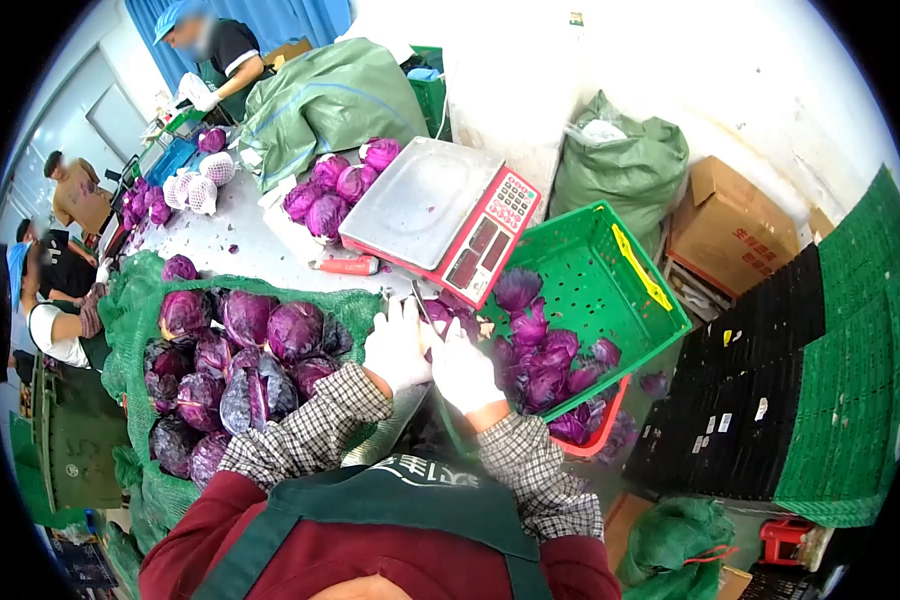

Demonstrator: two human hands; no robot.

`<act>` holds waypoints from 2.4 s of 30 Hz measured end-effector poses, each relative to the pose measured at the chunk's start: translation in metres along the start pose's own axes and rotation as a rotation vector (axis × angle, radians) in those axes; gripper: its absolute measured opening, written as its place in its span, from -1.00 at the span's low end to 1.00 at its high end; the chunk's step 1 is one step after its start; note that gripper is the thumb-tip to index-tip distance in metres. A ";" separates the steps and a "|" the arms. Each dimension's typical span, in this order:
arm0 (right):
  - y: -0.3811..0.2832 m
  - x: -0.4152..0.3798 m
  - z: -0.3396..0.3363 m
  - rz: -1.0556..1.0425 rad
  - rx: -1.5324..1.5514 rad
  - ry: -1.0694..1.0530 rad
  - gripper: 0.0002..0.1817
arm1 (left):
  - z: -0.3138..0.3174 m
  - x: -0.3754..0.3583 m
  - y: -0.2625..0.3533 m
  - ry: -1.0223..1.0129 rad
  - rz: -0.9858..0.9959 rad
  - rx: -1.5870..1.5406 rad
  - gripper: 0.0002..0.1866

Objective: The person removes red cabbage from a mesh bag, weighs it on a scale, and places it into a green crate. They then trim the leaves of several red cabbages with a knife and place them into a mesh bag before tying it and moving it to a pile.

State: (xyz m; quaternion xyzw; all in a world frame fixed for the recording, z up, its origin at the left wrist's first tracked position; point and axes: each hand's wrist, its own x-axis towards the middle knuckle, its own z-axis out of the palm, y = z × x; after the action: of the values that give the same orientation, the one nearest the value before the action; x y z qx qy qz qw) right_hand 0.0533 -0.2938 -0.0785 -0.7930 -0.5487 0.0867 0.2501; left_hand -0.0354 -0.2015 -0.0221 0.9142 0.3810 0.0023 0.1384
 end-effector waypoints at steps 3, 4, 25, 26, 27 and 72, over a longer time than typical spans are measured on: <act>0.017 0.012 0.006 0.066 -0.041 -0.077 -0.64 | -0.005 0.001 -0.001 -0.063 0.049 0.089 0.13; 0.023 0.019 0.000 0.031 -0.091 -0.087 -0.67 | -0.005 -0.004 -0.001 -0.028 0.039 0.052 0.16; 0.088 -0.052 0.071 1.045 1.166 0.269 -0.55 | 0.034 -0.037 -0.105 -0.022 0.004 -0.743 0.26; 0.109 -0.059 0.068 1.188 1.203 0.370 -0.53 | 0.029 -0.033 -0.109 -0.063 -0.002 -0.782 0.26; 0.118 -0.071 0.035 1.327 1.207 0.323 -0.51 | 0.023 -0.028 -0.111 -0.102 -0.009 -0.818 0.26; 0.113 -0.028 0.038 0.339 0.186 0.331 -0.72 | 0.024 -0.046 -0.056 0.241 0.353 -0.132 0.15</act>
State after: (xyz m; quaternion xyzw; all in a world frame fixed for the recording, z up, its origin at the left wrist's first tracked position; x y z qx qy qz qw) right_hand 0.1206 -0.3390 -0.1703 -0.8506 -0.3490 0.0465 0.3905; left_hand -0.1046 -0.2025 -0.0547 0.9487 0.2278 0.1609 0.1488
